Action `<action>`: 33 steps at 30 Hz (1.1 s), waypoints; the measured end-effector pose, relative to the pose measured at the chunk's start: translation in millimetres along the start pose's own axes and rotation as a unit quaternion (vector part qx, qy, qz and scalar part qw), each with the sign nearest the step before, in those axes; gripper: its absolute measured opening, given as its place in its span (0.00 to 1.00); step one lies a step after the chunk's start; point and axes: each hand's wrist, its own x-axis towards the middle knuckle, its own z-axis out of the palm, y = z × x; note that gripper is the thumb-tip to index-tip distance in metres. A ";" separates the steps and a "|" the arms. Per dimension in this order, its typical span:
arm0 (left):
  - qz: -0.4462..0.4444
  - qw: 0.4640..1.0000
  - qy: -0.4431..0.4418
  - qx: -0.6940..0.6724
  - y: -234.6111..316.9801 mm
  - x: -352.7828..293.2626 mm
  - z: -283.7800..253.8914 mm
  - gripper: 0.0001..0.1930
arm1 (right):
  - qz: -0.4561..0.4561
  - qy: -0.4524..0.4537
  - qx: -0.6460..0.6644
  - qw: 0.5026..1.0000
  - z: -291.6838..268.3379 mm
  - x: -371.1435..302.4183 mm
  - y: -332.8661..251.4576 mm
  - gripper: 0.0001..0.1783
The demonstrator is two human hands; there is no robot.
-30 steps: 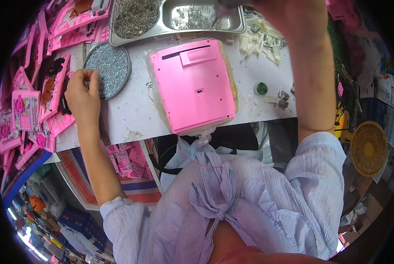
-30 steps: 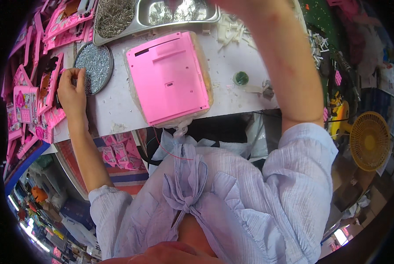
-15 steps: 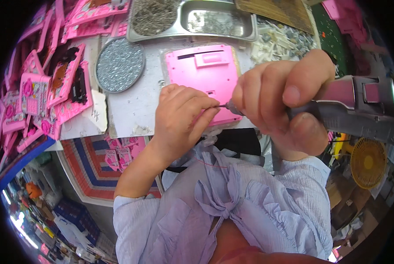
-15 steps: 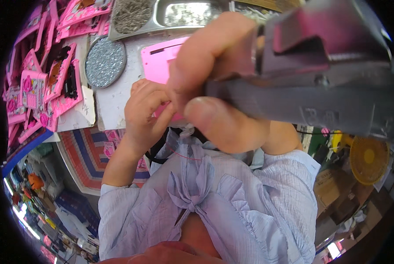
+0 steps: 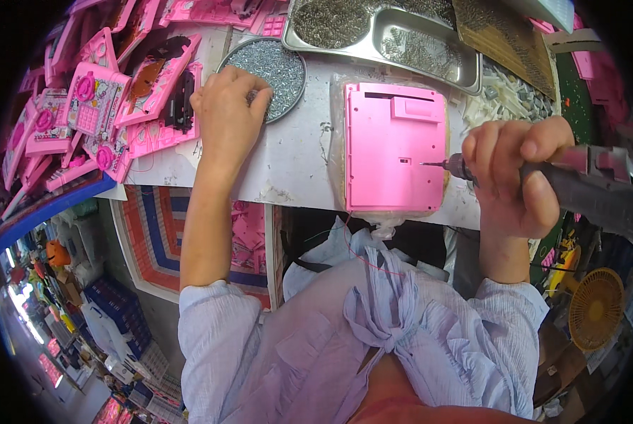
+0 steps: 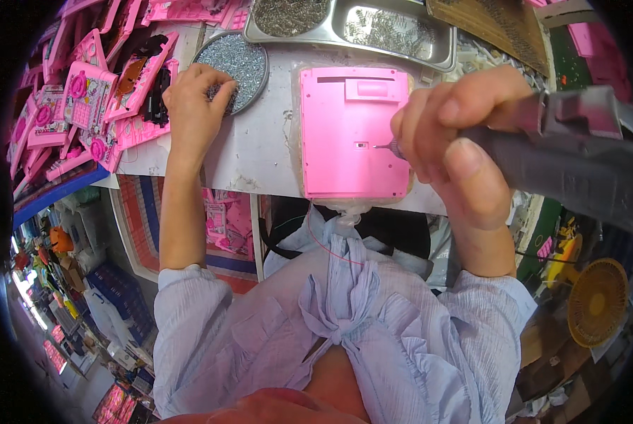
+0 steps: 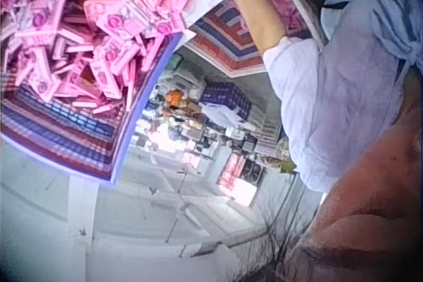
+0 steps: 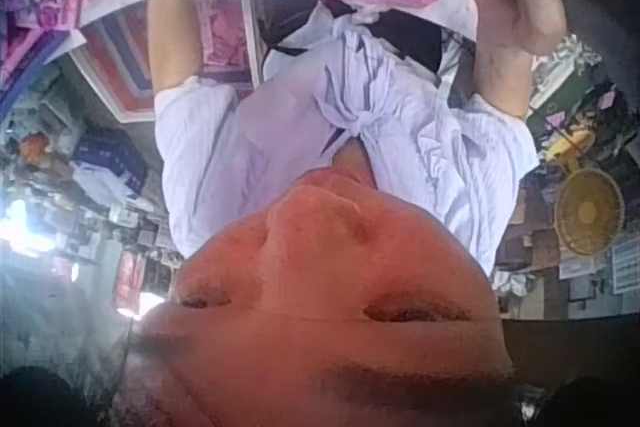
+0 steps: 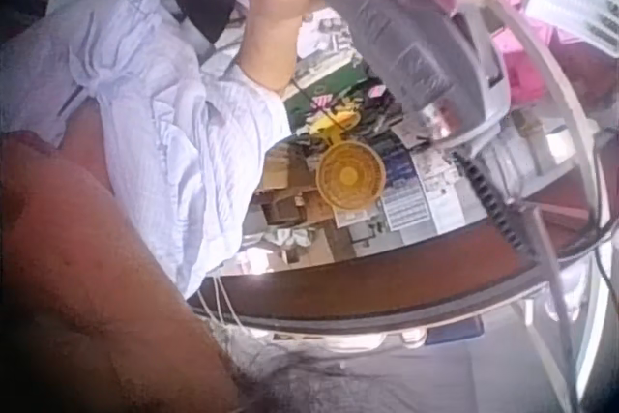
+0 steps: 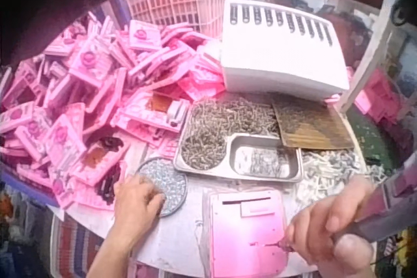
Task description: Assembling, screwing, and soldering components for a pink toy device.
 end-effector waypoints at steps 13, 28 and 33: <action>0.107 0.986 -0.006 0.127 -32.1 27.2 16.9 0.16 | 0.071 0.102 -0.023 0.992 3.5 -56.0 -27.2 0.18; 0.236 0.921 -0.043 -0.306 103.7 -33.5 -0.1 0.11 | 0.004 -0.002 -0.044 0.999 -5.0 -74.9 -6.0 0.11; 0.293 0.921 -0.082 -0.244 113.5 -42.8 16.4 0.10 | -0.029 -0.024 -0.155 0.987 6.4 -72.7 3.5 0.10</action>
